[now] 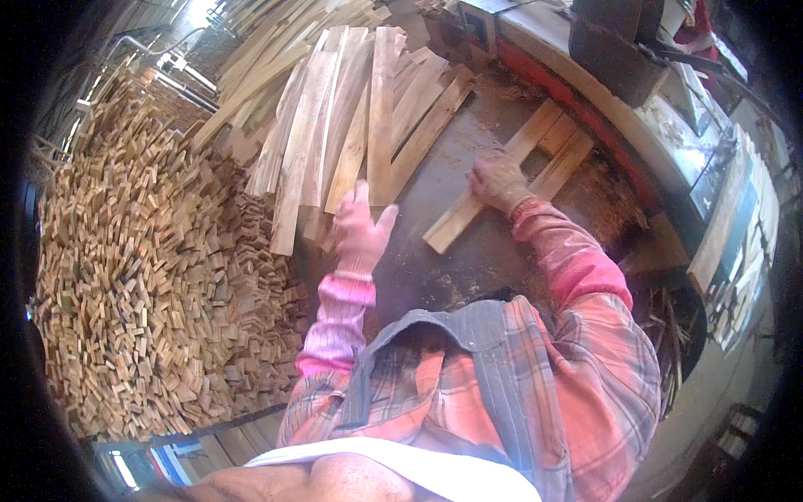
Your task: The person sorts and stacks thin wooden planks on a metal table in a workshop. They pick up planks from a pile, arrange them into neat stacks, and occasionally lift and move larger bundles of wood.
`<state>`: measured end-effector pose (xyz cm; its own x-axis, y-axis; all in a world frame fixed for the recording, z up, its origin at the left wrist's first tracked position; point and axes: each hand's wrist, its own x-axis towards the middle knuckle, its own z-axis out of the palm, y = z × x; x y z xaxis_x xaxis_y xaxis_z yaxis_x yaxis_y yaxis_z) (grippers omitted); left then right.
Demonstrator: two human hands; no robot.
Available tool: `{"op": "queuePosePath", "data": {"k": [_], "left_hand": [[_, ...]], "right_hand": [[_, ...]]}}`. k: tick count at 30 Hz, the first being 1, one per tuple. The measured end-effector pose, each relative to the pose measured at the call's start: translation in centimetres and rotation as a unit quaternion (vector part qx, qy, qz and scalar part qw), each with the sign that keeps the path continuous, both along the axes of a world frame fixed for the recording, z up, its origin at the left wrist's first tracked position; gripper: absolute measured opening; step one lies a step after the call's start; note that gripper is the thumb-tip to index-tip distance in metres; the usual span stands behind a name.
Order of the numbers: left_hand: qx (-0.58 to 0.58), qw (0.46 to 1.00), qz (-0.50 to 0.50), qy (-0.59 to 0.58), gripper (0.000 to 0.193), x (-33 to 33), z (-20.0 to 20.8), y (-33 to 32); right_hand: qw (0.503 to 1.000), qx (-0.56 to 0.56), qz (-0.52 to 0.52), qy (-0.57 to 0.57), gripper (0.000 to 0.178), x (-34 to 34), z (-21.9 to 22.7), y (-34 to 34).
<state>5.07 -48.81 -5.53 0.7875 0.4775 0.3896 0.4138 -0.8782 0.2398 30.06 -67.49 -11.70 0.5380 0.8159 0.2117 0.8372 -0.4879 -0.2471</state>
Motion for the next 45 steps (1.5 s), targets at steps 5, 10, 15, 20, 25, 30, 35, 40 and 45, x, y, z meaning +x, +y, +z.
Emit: {"op": "queuePosePath", "data": {"k": [5,10,15,20,25,30,35,40,45], "left_hand": [[-0.003,0.975,0.107,0.196,0.106,5.8,0.6,2.1],[-0.073,0.990,0.087,0.079,0.085,4.7,0.8,2.8],[-0.736,0.618,-0.139,-0.239,0.069,-0.3,1.1,3.4],[-0.824,0.481,-0.205,-0.219,0.075,-5.6,-1.5,0.0],[-0.889,0.414,-0.180,-0.078,0.074,-8.4,-2.9,-1.4],[-0.843,0.523,-0.113,0.061,0.048,-8.3,-0.8,-2.7],[-0.598,0.781,-0.129,0.125,0.046,-7.2,-2.2,-1.4],[-0.067,0.996,-0.045,0.025,0.056,-4.9,-2.0,1.4],[0.016,0.981,0.036,0.188,0.080,-4.8,-2.4,1.6]], "right_hand": [[0.999,0.038,0.011,0.001,0.032,2.3,0.3,-1.8],[0.999,0.038,-0.001,-0.007,0.026,4.8,-0.1,-2.8],[0.996,0.017,-0.076,-0.039,0.027,8.0,-2.1,-4.1],[0.996,0.052,-0.078,0.015,0.025,5.3,0.6,-4.7],[0.991,0.134,-0.009,0.018,0.026,-3.3,4.6,-3.7],[0.982,0.141,0.123,0.007,0.029,-8.8,5.6,-0.2],[0.989,0.046,0.138,-0.012,0.028,-9.6,3.9,2.0],[0.996,0.084,0.021,-0.002,0.026,-7.0,0.2,1.6],[0.996,0.082,-0.028,-0.003,0.028,-4.2,0.0,0.1]]}}
